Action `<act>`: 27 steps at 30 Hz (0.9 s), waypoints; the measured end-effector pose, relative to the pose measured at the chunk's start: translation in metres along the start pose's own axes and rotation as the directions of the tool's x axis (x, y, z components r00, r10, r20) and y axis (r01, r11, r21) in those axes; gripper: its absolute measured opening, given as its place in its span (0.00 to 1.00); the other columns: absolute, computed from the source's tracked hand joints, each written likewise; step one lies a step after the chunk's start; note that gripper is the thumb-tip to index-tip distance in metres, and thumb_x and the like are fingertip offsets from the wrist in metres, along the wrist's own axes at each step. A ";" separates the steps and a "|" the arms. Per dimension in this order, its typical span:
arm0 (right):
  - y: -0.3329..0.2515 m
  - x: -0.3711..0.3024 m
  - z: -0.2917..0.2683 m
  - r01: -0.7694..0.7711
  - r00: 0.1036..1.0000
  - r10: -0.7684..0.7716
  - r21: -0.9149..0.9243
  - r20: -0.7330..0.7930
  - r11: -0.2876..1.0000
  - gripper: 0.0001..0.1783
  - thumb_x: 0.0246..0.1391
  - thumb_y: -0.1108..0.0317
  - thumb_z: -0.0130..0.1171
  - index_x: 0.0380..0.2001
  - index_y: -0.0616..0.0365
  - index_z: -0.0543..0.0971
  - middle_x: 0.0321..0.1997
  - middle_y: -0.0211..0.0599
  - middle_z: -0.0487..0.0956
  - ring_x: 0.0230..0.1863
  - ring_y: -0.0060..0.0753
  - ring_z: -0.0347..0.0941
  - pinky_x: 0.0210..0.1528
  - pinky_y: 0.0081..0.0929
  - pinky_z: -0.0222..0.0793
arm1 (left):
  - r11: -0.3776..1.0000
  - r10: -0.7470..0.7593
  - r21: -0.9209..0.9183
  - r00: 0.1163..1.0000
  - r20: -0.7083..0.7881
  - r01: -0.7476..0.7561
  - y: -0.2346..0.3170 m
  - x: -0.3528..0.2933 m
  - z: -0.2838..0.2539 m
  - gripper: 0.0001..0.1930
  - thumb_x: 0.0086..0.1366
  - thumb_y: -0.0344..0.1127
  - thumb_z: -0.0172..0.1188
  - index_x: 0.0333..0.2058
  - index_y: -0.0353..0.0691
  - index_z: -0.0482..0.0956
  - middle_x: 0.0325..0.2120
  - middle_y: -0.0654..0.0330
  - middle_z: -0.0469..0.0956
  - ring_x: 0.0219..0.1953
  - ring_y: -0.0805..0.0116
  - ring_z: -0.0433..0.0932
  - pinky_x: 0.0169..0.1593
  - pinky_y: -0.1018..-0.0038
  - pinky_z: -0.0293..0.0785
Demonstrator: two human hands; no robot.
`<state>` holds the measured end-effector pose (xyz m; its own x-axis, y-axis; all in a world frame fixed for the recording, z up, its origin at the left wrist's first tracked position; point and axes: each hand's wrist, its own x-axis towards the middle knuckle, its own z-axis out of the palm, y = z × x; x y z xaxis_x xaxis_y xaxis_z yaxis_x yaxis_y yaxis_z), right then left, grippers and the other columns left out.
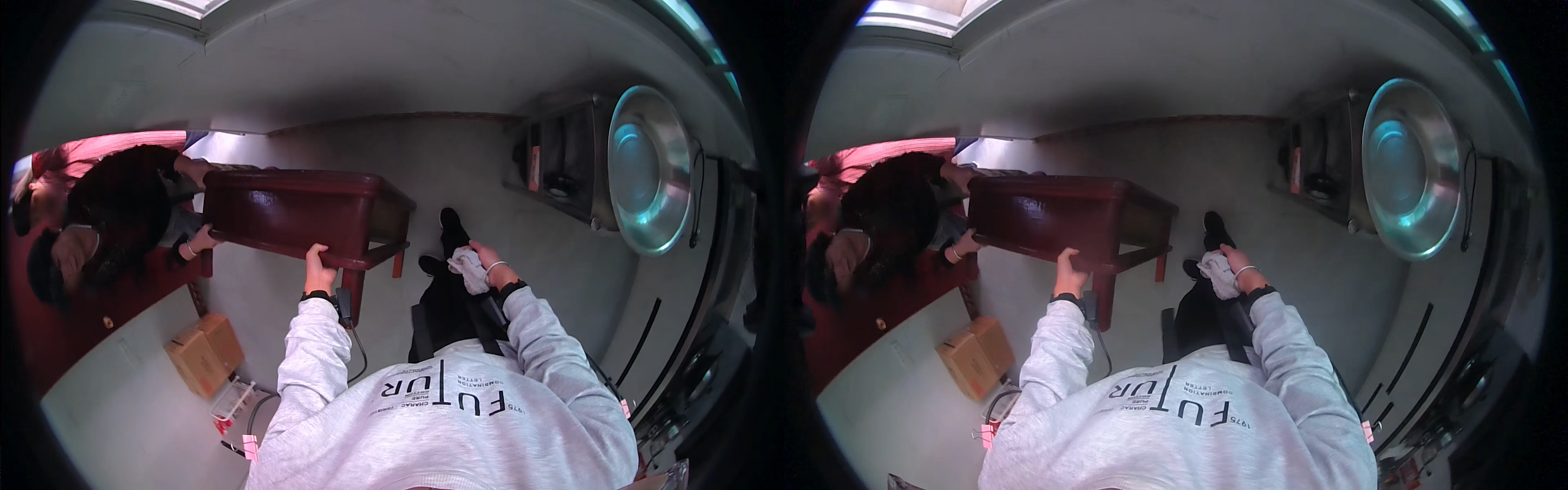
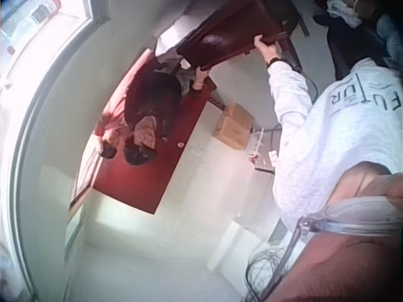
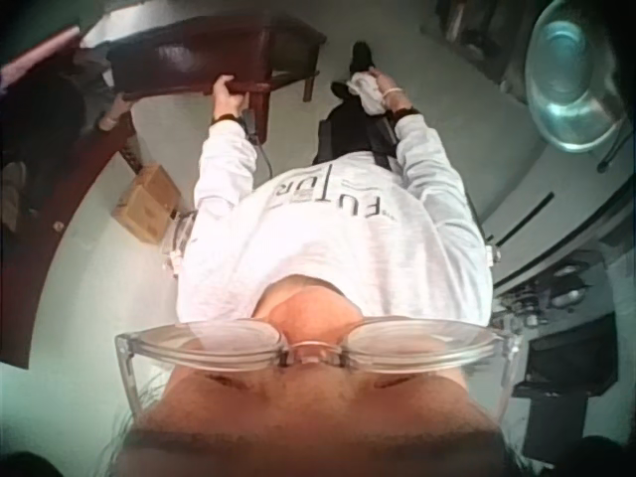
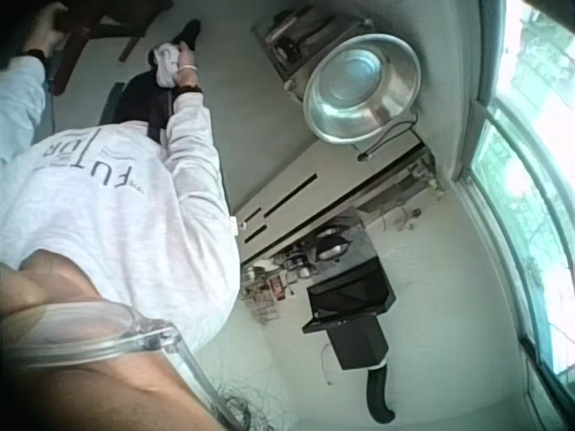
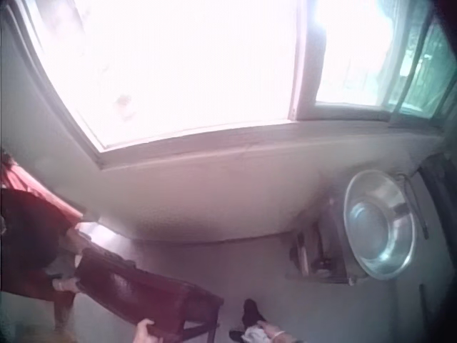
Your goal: The person wipes a red wooden stool with a white cloth, cleaning the top, sides, and underside while another person assists by holding and flipping the stool. The stool is then moved indoors and placed upright.
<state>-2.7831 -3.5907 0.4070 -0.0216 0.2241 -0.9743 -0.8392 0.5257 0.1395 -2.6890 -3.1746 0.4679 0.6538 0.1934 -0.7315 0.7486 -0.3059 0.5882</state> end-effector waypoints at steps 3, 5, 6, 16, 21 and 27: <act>-0.011 -0.022 0.004 -0.013 1.000 0.011 -0.137 -0.013 0.991 0.20 0.64 0.54 0.48 0.36 0.59 0.81 0.35 0.38 0.82 0.34 0.36 0.79 0.41 0.33 0.75 | 0.957 0.066 0.285 0.997 -0.031 -0.055 0.038 -0.014 0.010 0.15 0.47 0.30 0.59 0.38 0.41 0.75 0.44 0.61 0.76 0.43 0.59 0.75 0.51 0.68 0.73; -0.020 -0.034 0.009 0.138 0.990 -0.130 -0.215 0.052 0.967 0.18 0.62 0.55 0.51 0.34 0.58 0.82 0.34 0.34 0.82 0.32 0.31 0.78 0.39 0.31 0.74 | 0.999 -0.005 0.048 0.998 -0.056 0.007 0.056 -0.019 0.027 0.14 0.48 0.30 0.58 0.37 0.43 0.76 0.44 0.62 0.77 0.44 0.60 0.75 0.53 0.67 0.72; -0.030 -0.037 0.009 0.028 0.999 -0.024 -0.193 0.024 0.981 0.19 0.63 0.55 0.51 0.34 0.59 0.82 0.33 0.33 0.82 0.33 0.30 0.78 0.39 0.29 0.73 | 0.990 -0.061 -0.134 0.995 -0.074 0.051 0.063 -0.017 0.038 0.14 0.49 0.30 0.57 0.37 0.43 0.76 0.45 0.62 0.77 0.44 0.60 0.75 0.54 0.67 0.71; -0.136 -0.012 0.012 0.067 0.997 -0.057 -0.222 0.048 0.973 0.20 0.62 0.54 0.50 0.36 0.60 0.81 0.35 0.38 0.82 0.33 0.35 0.80 0.39 0.32 0.76 | 0.789 -0.253 -0.600 0.961 -0.116 0.135 0.084 0.039 0.112 0.11 0.50 0.31 0.57 0.35 0.45 0.77 0.39 0.62 0.78 0.44 0.62 0.75 0.53 0.69 0.70; -0.157 -0.014 0.044 0.117 0.992 -0.094 -0.304 0.087 0.946 0.20 0.62 0.54 0.51 0.36 0.61 0.81 0.35 0.36 0.82 0.34 0.32 0.79 0.41 0.30 0.75 | 0.639 -0.336 -0.752 0.938 -0.086 0.160 0.090 0.054 0.132 0.10 0.47 0.29 0.60 0.32 0.45 0.76 0.35 0.63 0.77 0.40 0.63 0.74 0.48 0.71 0.71; -0.182 0.007 0.095 0.133 0.985 -0.087 -0.334 0.151 0.933 0.20 0.62 0.54 0.52 0.35 0.60 0.82 0.35 0.35 0.82 0.35 0.30 0.79 0.42 0.27 0.74 | 0.318 -0.557 -0.921 0.831 0.011 0.225 0.078 0.041 0.135 0.10 0.46 0.27 0.60 0.30 0.42 0.73 0.31 0.62 0.74 0.37 0.62 0.73 0.45 0.66 0.71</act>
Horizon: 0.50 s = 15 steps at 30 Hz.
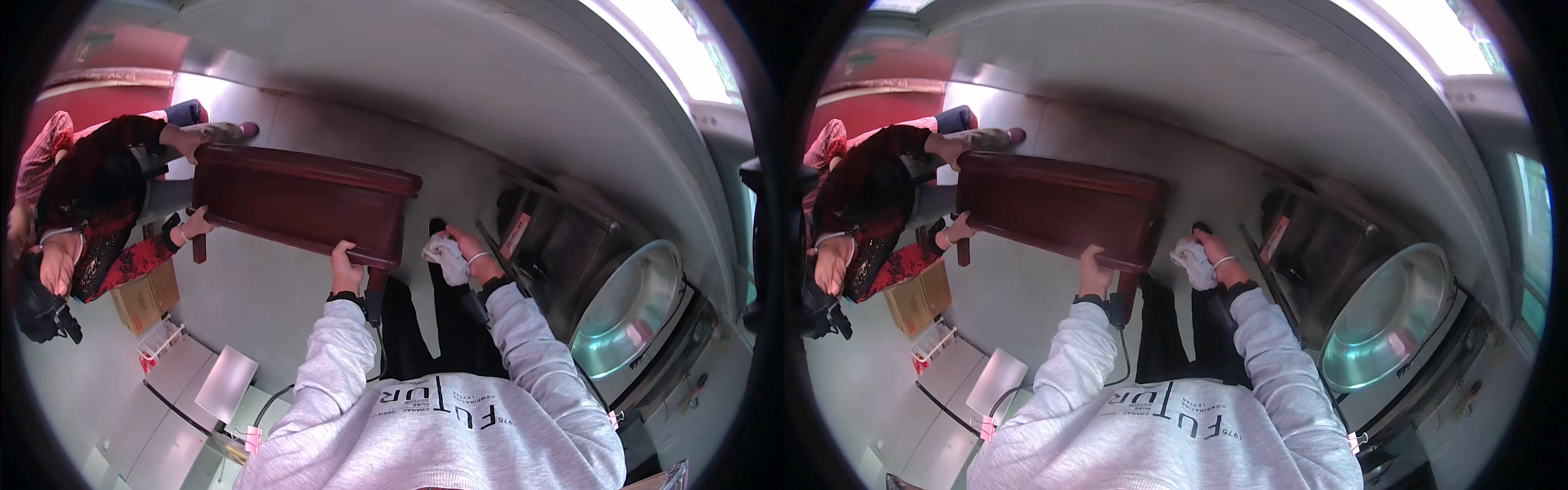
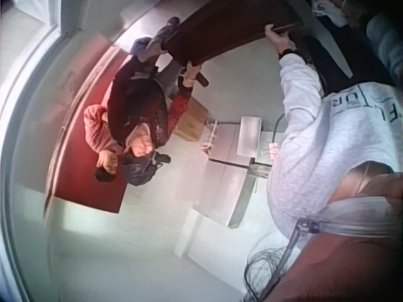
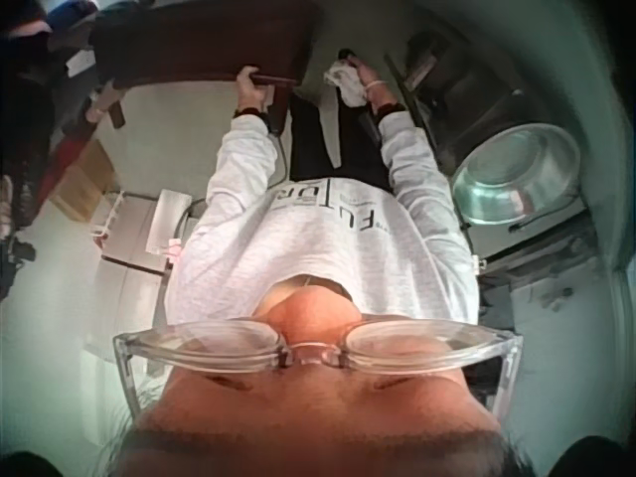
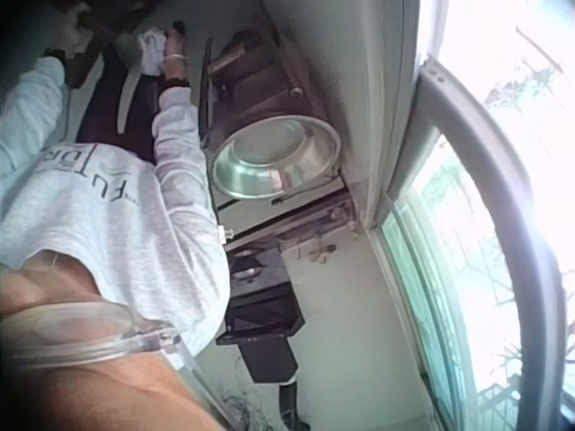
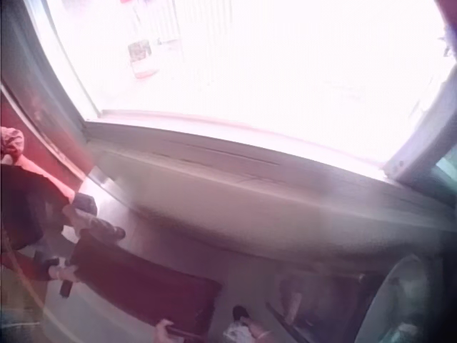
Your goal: The person wipes a red wooden stool with a white cloth, cleaning the top, sides, and underside while another person assists by holding and flipping the stool. The stool is then moved indoors and placed upright.
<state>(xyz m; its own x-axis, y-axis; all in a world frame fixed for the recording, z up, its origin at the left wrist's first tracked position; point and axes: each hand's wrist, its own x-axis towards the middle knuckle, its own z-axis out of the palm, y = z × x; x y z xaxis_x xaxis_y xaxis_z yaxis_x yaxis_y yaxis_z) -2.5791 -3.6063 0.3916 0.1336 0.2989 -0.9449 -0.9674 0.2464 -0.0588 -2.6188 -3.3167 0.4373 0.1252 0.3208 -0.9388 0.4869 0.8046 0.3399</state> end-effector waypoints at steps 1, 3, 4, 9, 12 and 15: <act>-0.009 0.009 0.006 0.008 1.000 -0.008 -0.011 -0.018 1.000 0.20 0.62 0.53 0.52 0.35 0.60 0.82 0.35 0.35 0.82 0.35 0.30 0.78 0.42 0.27 0.74 | 0.991 -0.033 -0.126 0.999 0.042 0.038 0.000 0.001 -0.003 0.10 0.46 0.27 0.59 0.29 0.42 0.73 0.31 0.61 0.73 0.37 0.61 0.73 0.45 0.65 0.71; -0.025 0.024 0.019 0.012 1.000 -0.012 -0.003 -0.001 1.000 0.24 0.62 0.47 0.50 0.33 0.58 0.82 0.34 0.35 0.82 0.34 0.32 0.78 0.42 0.29 0.74 | 0.996 0.072 0.042 0.997 0.034 -0.074 -0.002 0.000 -0.011 0.09 0.47 0.26 0.59 0.29 0.40 0.72 0.29 0.60 0.72 0.37 0.60 0.73 0.46 0.61 0.72; -0.027 0.034 0.027 -0.039 0.999 0.039 0.051 -0.010 0.998 0.26 0.62 0.46 0.49 0.32 0.58 0.82 0.33 0.35 0.82 0.33 0.32 0.78 0.41 0.29 0.74 | 0.999 0.020 -0.040 1.000 0.008 -0.019 -0.003 0.002 -0.019 0.09 0.47 0.26 0.58 0.29 0.40 0.71 0.29 0.60 0.72 0.36 0.60 0.73 0.46 0.61 0.72; -0.042 0.094 0.059 -0.271 0.934 0.241 0.085 0.262 0.959 0.39 0.50 0.29 0.52 0.36 0.59 0.81 0.35 0.37 0.82 0.35 0.35 0.78 0.41 0.33 0.74 | 0.991 -0.020 -0.130 0.999 0.030 0.023 -0.004 0.015 -0.058 0.08 0.48 0.24 0.56 0.30 0.38 0.72 0.30 0.60 0.73 0.38 0.61 0.74 0.47 0.62 0.72; -0.021 0.117 0.083 -0.356 0.932 0.360 -0.078 0.038 0.931 0.45 0.43 0.26 0.58 0.44 0.59 0.79 0.41 0.38 0.82 0.40 0.37 0.79 0.45 0.33 0.74 | 0.991 -0.049 -0.130 0.996 -0.079 0.038 -0.006 0.016 -0.091 0.13 0.50 0.25 0.54 0.37 0.35 0.75 0.39 0.56 0.77 0.44 0.58 0.75 0.52 0.62 0.70; 0.003 0.121 0.102 -0.293 0.956 0.292 0.032 0.028 0.956 0.31 0.49 0.39 0.63 0.45 0.52 0.80 0.43 0.34 0.82 0.42 0.35 0.79 0.48 0.36 0.74 | 0.989 0.020 -0.145 0.999 0.033 -0.015 -0.009 0.019 -0.118 0.13 0.49 0.23 0.55 0.36 0.37 0.73 0.32 0.60 0.74 0.39 0.62 0.75 0.47 0.62 0.73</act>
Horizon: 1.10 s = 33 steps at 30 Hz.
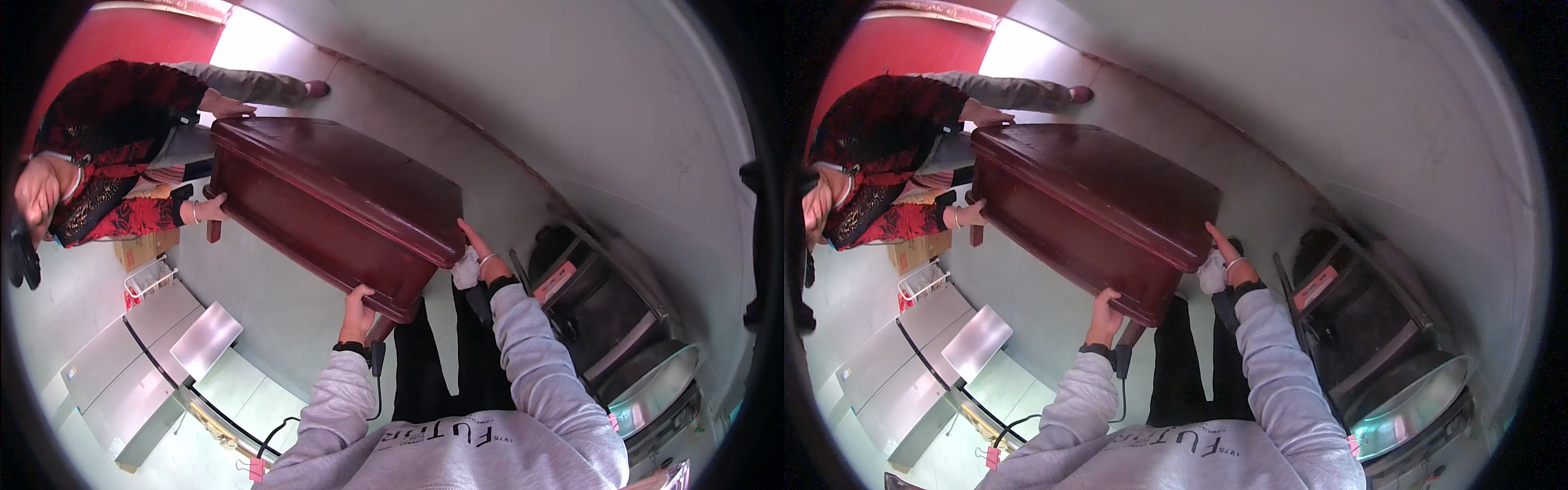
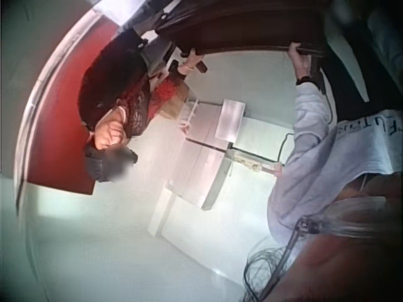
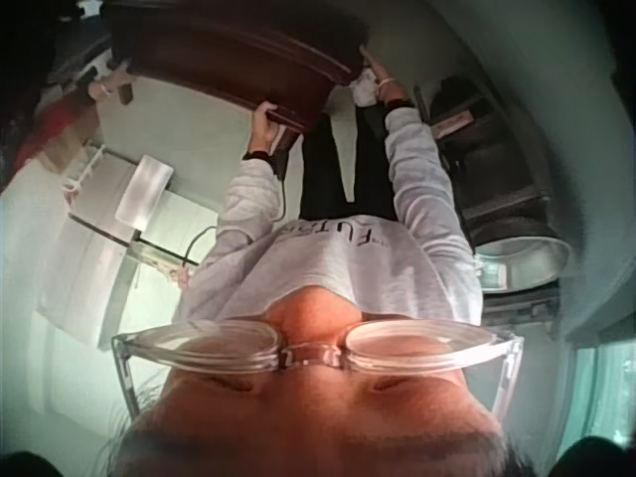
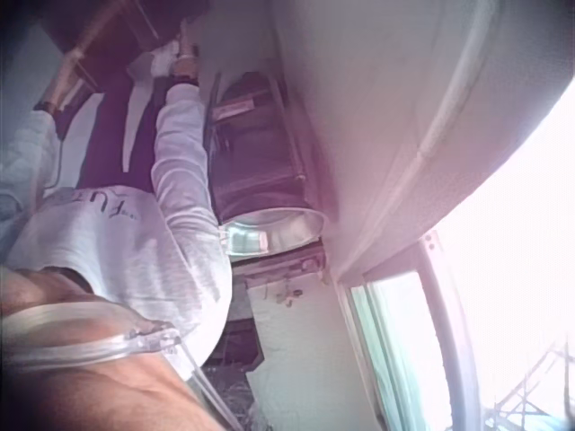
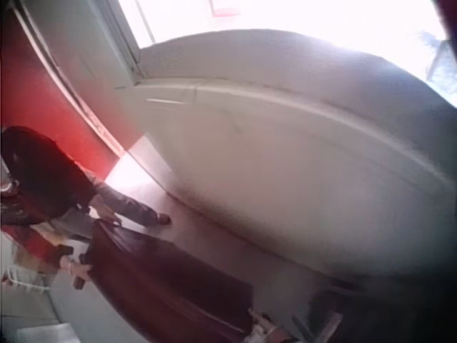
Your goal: The person wipes a red wooden stool with a white cloth, cleaning the top, sides, and underside while another person assists by holding and flipping the stool. The stool is then moved indoors and placed upright.
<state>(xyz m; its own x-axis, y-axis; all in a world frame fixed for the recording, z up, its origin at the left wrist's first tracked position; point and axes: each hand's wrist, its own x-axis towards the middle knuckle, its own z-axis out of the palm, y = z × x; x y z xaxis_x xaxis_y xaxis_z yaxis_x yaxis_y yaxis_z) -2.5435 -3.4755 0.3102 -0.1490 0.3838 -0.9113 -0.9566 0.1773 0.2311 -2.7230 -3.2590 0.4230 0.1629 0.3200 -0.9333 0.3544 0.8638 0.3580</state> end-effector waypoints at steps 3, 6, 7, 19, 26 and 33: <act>0.023 -0.002 0.012 0.060 0.979 -0.110 0.272 0.173 0.961 0.26 0.55 0.44 0.60 0.48 0.51 0.79 0.48 0.33 0.81 0.46 0.35 0.78 0.53 0.38 0.73 | 1.000 0.004 -0.009 1.000 0.012 -0.004 0.000 0.004 -0.015 0.20 0.48 0.23 0.55 0.44 0.38 0.72 0.38 0.60 0.74 0.44 0.60 0.74 0.51 0.62 0.72; 0.042 0.005 0.014 0.238 0.910 -0.333 0.344 0.248 0.908 0.30 0.55 0.39 0.57 0.50 0.52 0.78 0.49 0.34 0.81 0.47 0.36 0.77 0.53 0.37 0.73 | 0.999 0.039 0.005 0.999 0.038 -0.039 0.000 0.009 -0.025 0.22 0.50 0.24 0.54 0.47 0.34 0.72 0.43 0.57 0.75 0.47 0.59 0.74 0.54 0.62 0.70; 0.045 0.011 0.013 0.210 0.939 -0.289 0.352 0.189 0.912 0.31 0.55 0.39 0.56 0.50 0.52 0.78 0.50 0.35 0.80 0.48 0.37 0.77 0.54 0.37 0.73 | 0.996 0.090 -0.005 0.993 0.072 -0.089 -0.001 0.010 -0.028 0.22 0.50 0.24 0.53 0.48 0.32 0.73 0.45 0.56 0.76 0.48 0.58 0.74 0.55 0.63 0.69; 0.072 0.106 -0.013 -0.009 0.893 -0.198 0.458 0.404 0.889 0.31 0.58 0.38 0.52 0.53 0.50 0.77 0.55 0.34 0.77 0.53 0.40 0.73 0.56 0.40 0.70 | 0.999 0.046 0.009 0.993 0.106 -0.047 0.006 -0.011 -0.092 0.28 0.49 0.23 0.53 0.54 0.33 0.69 0.50 0.53 0.74 0.54 0.54 0.71 0.62 0.59 0.65; 0.064 0.111 0.005 0.118 0.950 -0.220 0.396 0.221 0.910 0.27 0.58 0.44 0.52 0.49 0.53 0.78 0.49 0.34 0.80 0.47 0.39 0.75 0.54 0.37 0.70 | 0.995 0.096 -0.014 0.989 0.116 -0.095 0.008 -0.009 -0.095 0.31 0.49 0.22 0.52 0.56 0.34 0.67 0.53 0.53 0.72 0.55 0.52 0.70 0.62 0.58 0.65; 0.087 0.089 0.091 0.181 0.949 -0.259 0.366 0.177 0.913 0.29 0.53 0.43 0.55 0.50 0.53 0.78 0.49 0.35 0.80 0.47 0.40 0.75 0.53 0.37 0.70 | 0.998 0.023 -0.055 0.989 0.147 -0.015 0.074 0.000 -0.145 0.33 0.48 0.20 0.52 0.57 0.36 0.66 0.53 0.52 0.72 0.55 0.52 0.71 0.61 0.55 0.67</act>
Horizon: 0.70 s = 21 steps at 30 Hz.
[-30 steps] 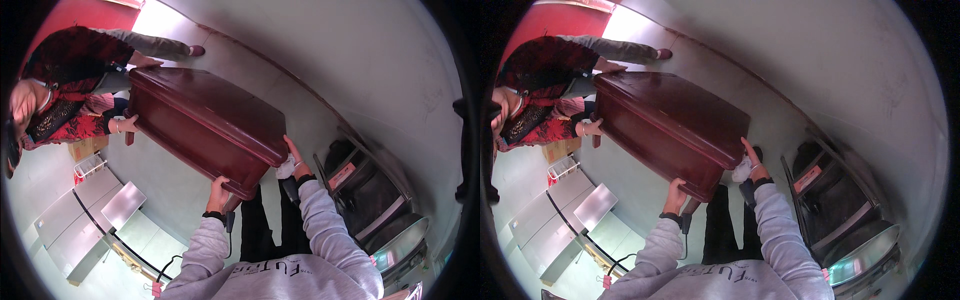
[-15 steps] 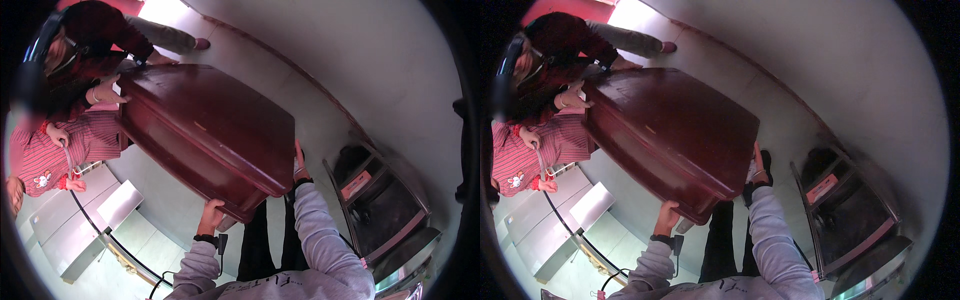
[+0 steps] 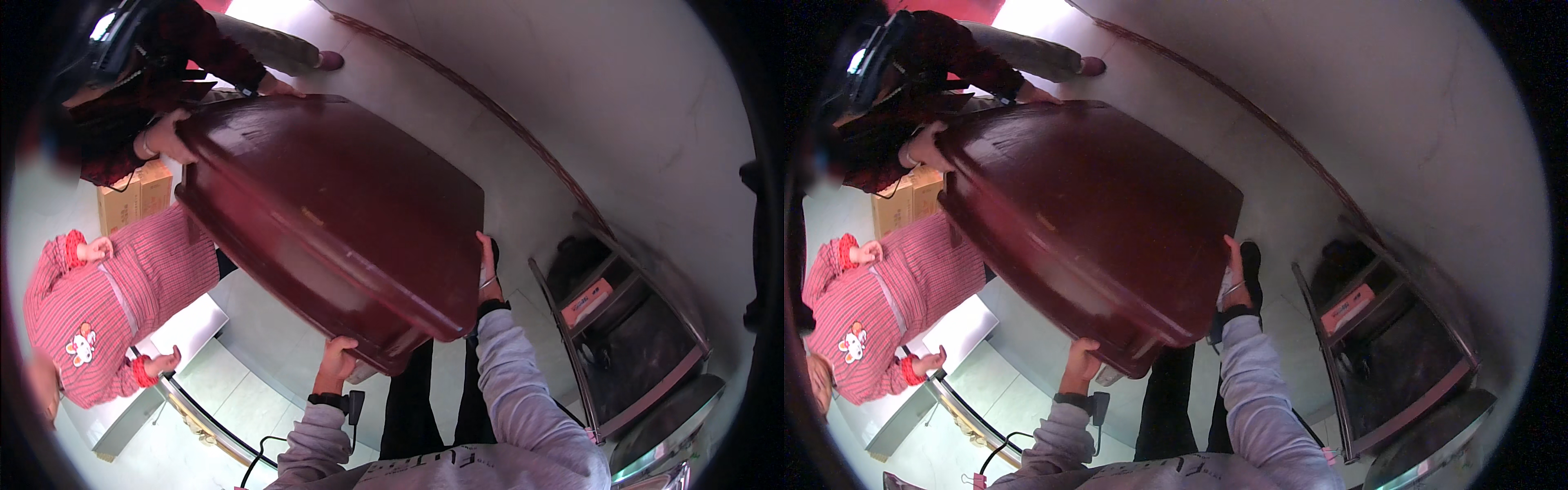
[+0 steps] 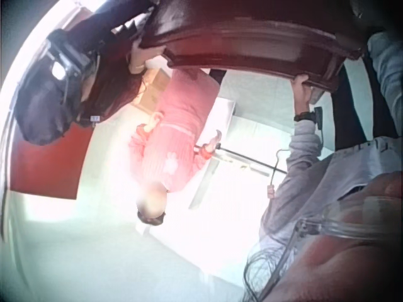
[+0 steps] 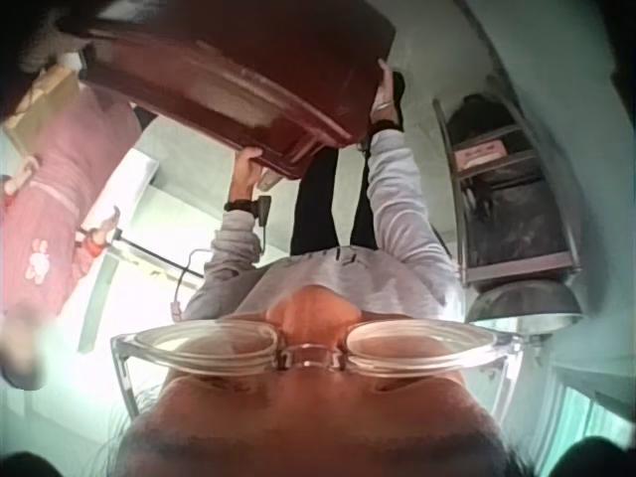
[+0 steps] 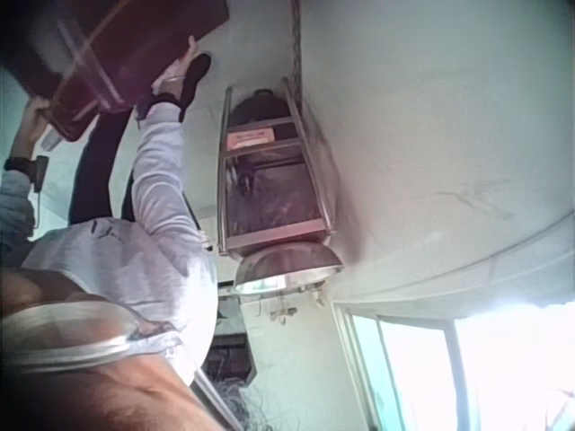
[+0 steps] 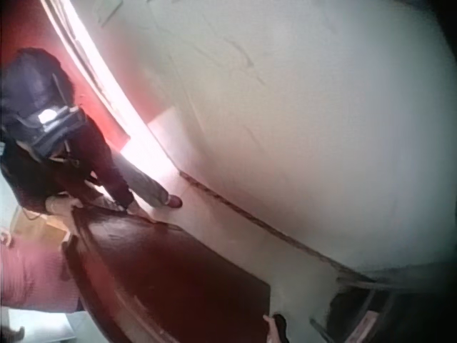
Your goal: The person wipes a red wooden stool with a white cloth, cleaning the top, sides, and underside while another person assists by holding and flipping the stool. The stool is then moved indoors and placed upright.
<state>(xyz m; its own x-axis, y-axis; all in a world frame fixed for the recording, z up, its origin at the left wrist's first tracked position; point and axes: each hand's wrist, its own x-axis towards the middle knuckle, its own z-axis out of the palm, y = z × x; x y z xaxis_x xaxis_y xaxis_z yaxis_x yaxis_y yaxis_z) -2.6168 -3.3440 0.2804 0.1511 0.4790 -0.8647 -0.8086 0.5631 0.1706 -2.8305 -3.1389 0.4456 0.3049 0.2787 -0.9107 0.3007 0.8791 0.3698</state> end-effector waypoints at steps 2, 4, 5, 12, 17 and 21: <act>0.024 -0.009 0.012 -0.043 0.996 0.042 -0.009 -0.075 0.999 0.32 0.51 0.41 0.58 0.51 0.53 0.77 0.49 0.36 0.80 0.47 0.40 0.75 0.53 0.37 0.70 | 0.997 -0.053 -0.058 0.998 0.041 0.055 0.014 -0.006 -0.032 0.34 0.47 0.18 0.53 0.58 0.37 0.66 0.52 0.50 0.73 0.54 0.51 0.73 0.60 0.53 0.68; 0.047 -0.016 0.010 -0.100 0.983 0.091 -0.048 -0.162 0.994 0.34 0.48 0.40 0.60 0.53 0.52 0.75 0.51 0.37 0.78 0.50 0.42 0.74 0.54 0.39 0.70 | 0.997 -0.083 -0.010 0.997 -0.004 0.083 0.025 -0.017 -0.072 0.33 0.48 0.18 0.52 0.57 0.35 0.67 0.51 0.52 0.74 0.54 0.51 0.73 0.60 0.54 0.68; 0.062 -0.017 -0.001 -0.131 0.974 0.125 -0.018 -0.189 0.991 0.33 0.49 0.43 0.61 0.54 0.51 0.74 0.52 0.36 0.78 0.50 0.43 0.74 0.54 0.40 0.69 | 0.998 -0.062 -0.003 0.997 0.035 0.062 0.025 -0.023 -0.094 0.31 0.48 0.18 0.52 0.56 0.35 0.67 0.51 0.52 0.74 0.53 0.51 0.74 0.59 0.55 0.69; 0.169 -0.042 -0.090 -0.516 0.848 0.503 -0.042 -0.167 0.856 0.29 0.49 0.53 0.60 0.52 0.56 0.73 0.50 0.38 0.78 0.49 0.42 0.75 0.57 0.42 0.69 | 0.933 0.218 0.357 0.844 -0.489 -0.035 0.055 -0.096 -0.150 0.22 0.71 0.41 0.50 0.60 0.40 0.64 0.57 0.57 0.69 0.56 0.64 0.70 0.60 0.63 0.64; 0.253 -0.044 -0.100 -0.594 0.785 0.572 -0.028 -0.239 0.804 0.17 0.46 0.56 0.56 0.35 0.57 0.78 0.28 0.40 0.80 0.27 0.45 0.75 0.39 0.40 0.75 | 0.882 0.298 0.466 0.858 -0.418 -0.079 0.074 -0.093 -0.142 0.34 0.70 0.58 0.46 0.60 0.32 0.63 0.58 0.52 0.68 0.58 0.57 0.68 0.59 0.62 0.64; 0.262 -0.051 -0.085 -0.433 0.873 0.449 0.121 -0.190 0.893 0.16 0.45 0.57 0.55 0.35 0.56 0.78 0.30 0.38 0.81 0.27 0.41 0.76 0.34 0.39 0.76 | 0.812 0.494 0.571 0.660 -0.566 -0.118 0.058 -0.069 -0.141 0.33 0.70 0.56 0.47 0.58 0.28 0.64 0.54 0.49 0.71 0.53 0.56 0.72 0.57 0.62 0.67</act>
<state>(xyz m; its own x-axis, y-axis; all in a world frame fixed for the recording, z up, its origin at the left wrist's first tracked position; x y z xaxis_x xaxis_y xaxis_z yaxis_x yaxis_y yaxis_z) -2.8845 -3.2781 0.3296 -0.3392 0.5432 -0.7680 -0.7188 0.3770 0.5841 -2.9612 -3.0530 0.5036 -0.1616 0.8372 -0.5225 0.7246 0.4602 0.5131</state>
